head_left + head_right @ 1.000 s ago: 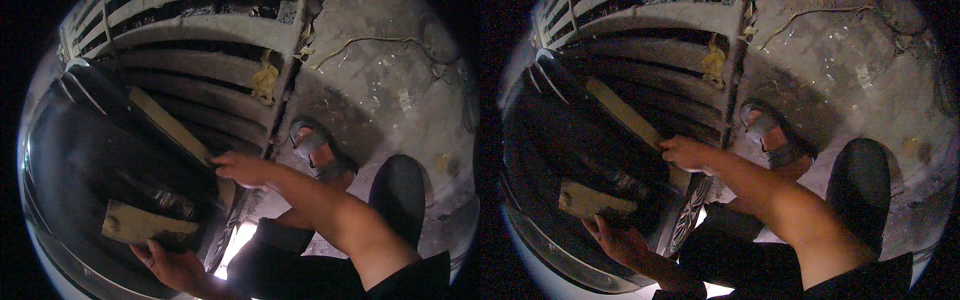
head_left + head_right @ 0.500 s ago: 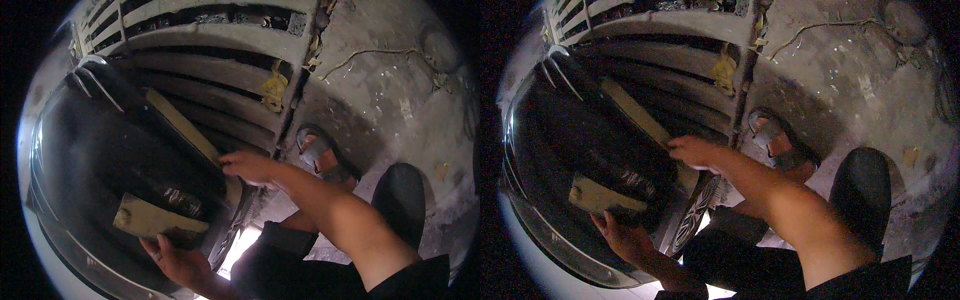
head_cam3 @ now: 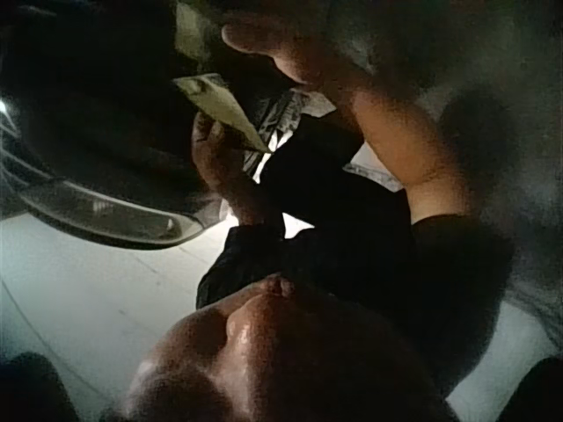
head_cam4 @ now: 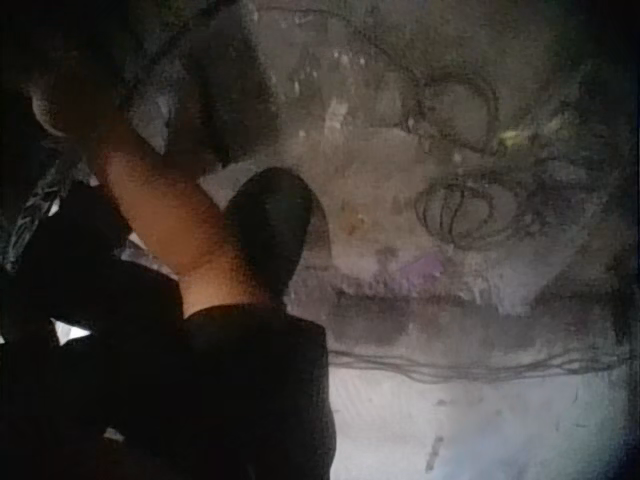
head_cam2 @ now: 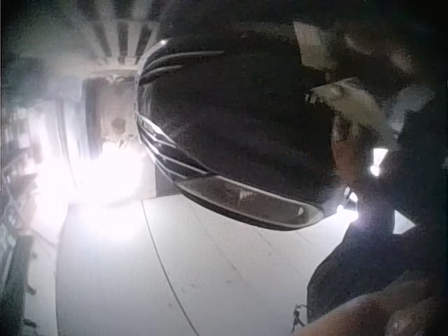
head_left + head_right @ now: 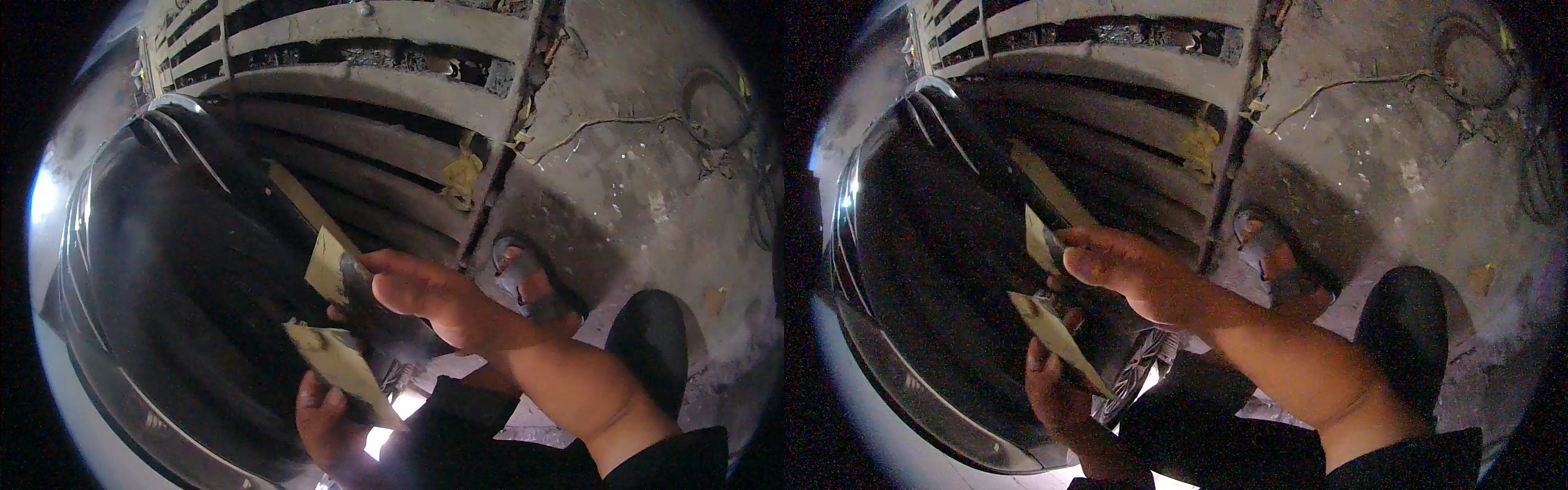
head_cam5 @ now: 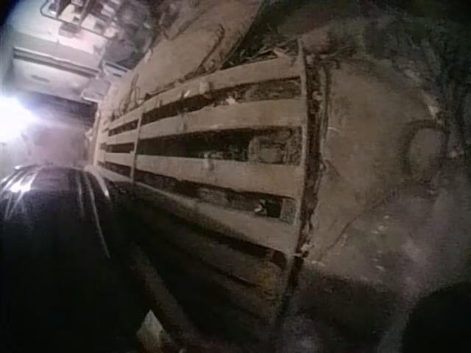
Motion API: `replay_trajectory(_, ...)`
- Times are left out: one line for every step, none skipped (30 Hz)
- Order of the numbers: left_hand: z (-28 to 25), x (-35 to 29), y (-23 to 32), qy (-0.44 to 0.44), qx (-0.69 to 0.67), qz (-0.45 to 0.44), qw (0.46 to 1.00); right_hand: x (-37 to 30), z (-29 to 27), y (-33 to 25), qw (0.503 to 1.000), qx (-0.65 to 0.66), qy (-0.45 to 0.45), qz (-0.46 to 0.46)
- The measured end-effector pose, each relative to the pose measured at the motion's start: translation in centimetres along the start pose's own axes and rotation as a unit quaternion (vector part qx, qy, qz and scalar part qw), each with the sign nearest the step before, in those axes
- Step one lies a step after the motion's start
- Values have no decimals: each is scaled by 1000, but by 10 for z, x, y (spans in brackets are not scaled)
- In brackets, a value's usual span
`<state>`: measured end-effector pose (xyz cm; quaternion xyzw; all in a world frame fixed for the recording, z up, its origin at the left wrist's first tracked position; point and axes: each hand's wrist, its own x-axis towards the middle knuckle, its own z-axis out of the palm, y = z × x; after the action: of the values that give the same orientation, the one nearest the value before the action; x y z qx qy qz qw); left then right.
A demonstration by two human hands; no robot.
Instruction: The person applies body filler to the damaged hood and side panel of a car using a spreader and a mixing board. They scoop the filler material onto the spreader and smooth it across the vehicle surfaces.
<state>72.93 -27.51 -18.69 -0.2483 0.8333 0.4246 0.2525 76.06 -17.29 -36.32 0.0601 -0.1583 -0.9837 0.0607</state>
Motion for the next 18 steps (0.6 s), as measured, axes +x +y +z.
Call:
replay_trajectory(-6,-1,-3,-21,-7,-4,1000,2,2,1,998,-47,27,-10)
replay_trajectory(-9,-1,-6,-44,-14,-9,999,1,7,4,998,-50,38,4)
replay_trajectory(-13,-2,-7,-53,-12,-3,999,0,14,10,997,-52,48,19)
replay_trajectory(-16,-1,-8,-18,13,3,1000,0,18,14,996,-55,59,34)
replay_trajectory(-12,-2,-6,18,36,9,999,1,13,21,990,-120,58,37)
replay_trajectory(-9,-1,-5,51,60,13,997,7,-2,31,979,-192,65,11)
replay_trajectory(-12,-2,-7,61,39,77,994,18,-22,47,963,-261,69,-12)
replay_trajectory(-14,-1,-9,61,17,139,988,24,-40,59,939,-332,77,-39)
replay_trajectory(-23,-1,-9,120,72,136,981,30,-53,68,866,-482,131,-1)
replay_trajectory(-32,0,-11,148,95,145,974,35,-60,79,828,-544,133,14)
replay_trajectory(-42,1,-14,182,118,153,964,40,-60,98,787,-601,132,31)
replay_trajectory(-50,-3,-15,191,112,168,961,46,-53,106,743,-655,132,49)
replay_trajectory(-58,-4,-17,200,106,184,957,55,-51,110,763,-628,152,23)
replay_trajectory(-67,-6,-20,228,150,173,946,67,-42,111,783,-600,165,-1)
replay_trajectory(-68,-4,-21,249,192,161,936,80,-37,105,798,-573,184,-28)
replay_trajectory(-70,-2,-21,234,272,212,909,98,-33,100,794,-576,188,-51)
replay_trajectory(-68,2,-22,225,347,264,871,118,-33,92,788,-580,191,-75)
replay_trajectory(-65,7,-23,172,450,372,794,135,-34,83,781,-583,199,-100)
